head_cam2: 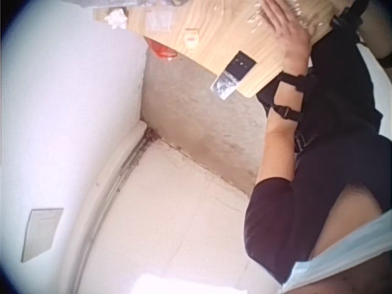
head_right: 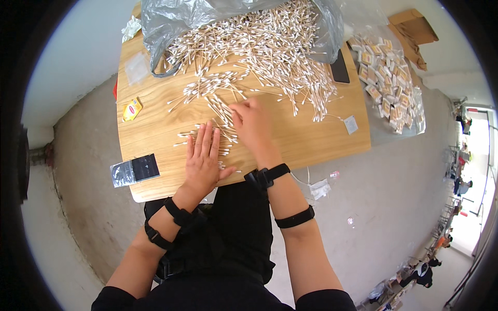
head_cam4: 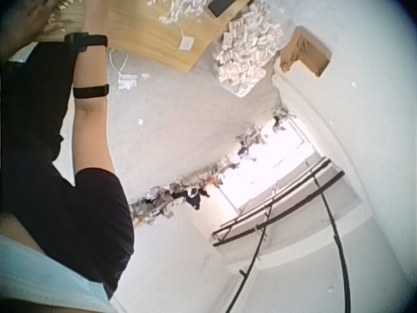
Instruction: Sort and package cotton swabs into small plastic bags.
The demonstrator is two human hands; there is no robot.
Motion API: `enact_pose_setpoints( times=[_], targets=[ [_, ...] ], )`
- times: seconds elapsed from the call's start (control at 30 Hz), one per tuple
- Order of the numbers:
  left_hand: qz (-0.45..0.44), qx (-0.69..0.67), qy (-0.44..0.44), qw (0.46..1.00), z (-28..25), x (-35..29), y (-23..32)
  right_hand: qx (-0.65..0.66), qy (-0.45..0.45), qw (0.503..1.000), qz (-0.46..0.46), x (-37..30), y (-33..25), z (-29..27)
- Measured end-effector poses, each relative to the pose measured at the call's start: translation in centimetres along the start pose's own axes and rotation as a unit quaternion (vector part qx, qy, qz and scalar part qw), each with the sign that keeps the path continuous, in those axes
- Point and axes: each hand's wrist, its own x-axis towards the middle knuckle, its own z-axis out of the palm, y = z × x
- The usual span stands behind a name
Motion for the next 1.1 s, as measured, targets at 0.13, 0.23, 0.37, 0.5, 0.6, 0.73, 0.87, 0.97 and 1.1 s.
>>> enact_pose_setpoints(
  times=[0.13,0.23,0.37,0.5,0.6,0.73,0.87,0.97,1.1],
  targets=[
    [0.021,0.006,-0.037,0.999,0.1,1.2,0.1,0.028,-0.030,0.996,-0.076,-0.5,-0.4,0.3],
    [0.003,0.024,-0.021,0.999,0.6,2.7,-0.2,0.039,0.002,0.997,-0.065,-0.3,-0.6,0.3],
    [-0.030,0.038,-0.007,0.999,0.3,4.6,-0.4,0.068,0.051,0.994,0.071,-0.9,0.0,-1.1],
    [-0.065,0.082,-0.004,0.995,0.2,5.9,-1.4,0.134,0.053,0.981,0.130,-2.6,-0.6,-1.8],
    [-0.076,0.103,-0.023,0.992,0.6,6.3,-1.6,0.152,0.043,0.976,0.150,-3.8,-0.5,-1.8],
    [-0.053,0.072,-0.027,0.996,0.7,4.6,-1.6,0.072,0.044,0.990,0.113,-5.0,-1.1,-1.4],
    [-0.017,0.036,-0.043,0.998,-0.7,2.9,-1.8,0.048,0.056,0.995,0.069,-4.4,-1.2,-0.6],
    [-0.011,0.020,-0.058,0.998,-2.0,2.0,-2.3,0.050,0.041,0.993,0.095,-3.0,-1.7,-0.1],
    [-0.057,0.012,-0.014,0.998,-1.9,1.0,-4.5,0.029,0.048,0.996,0.067,-1.2,-1.8,0.3]
  ],
)
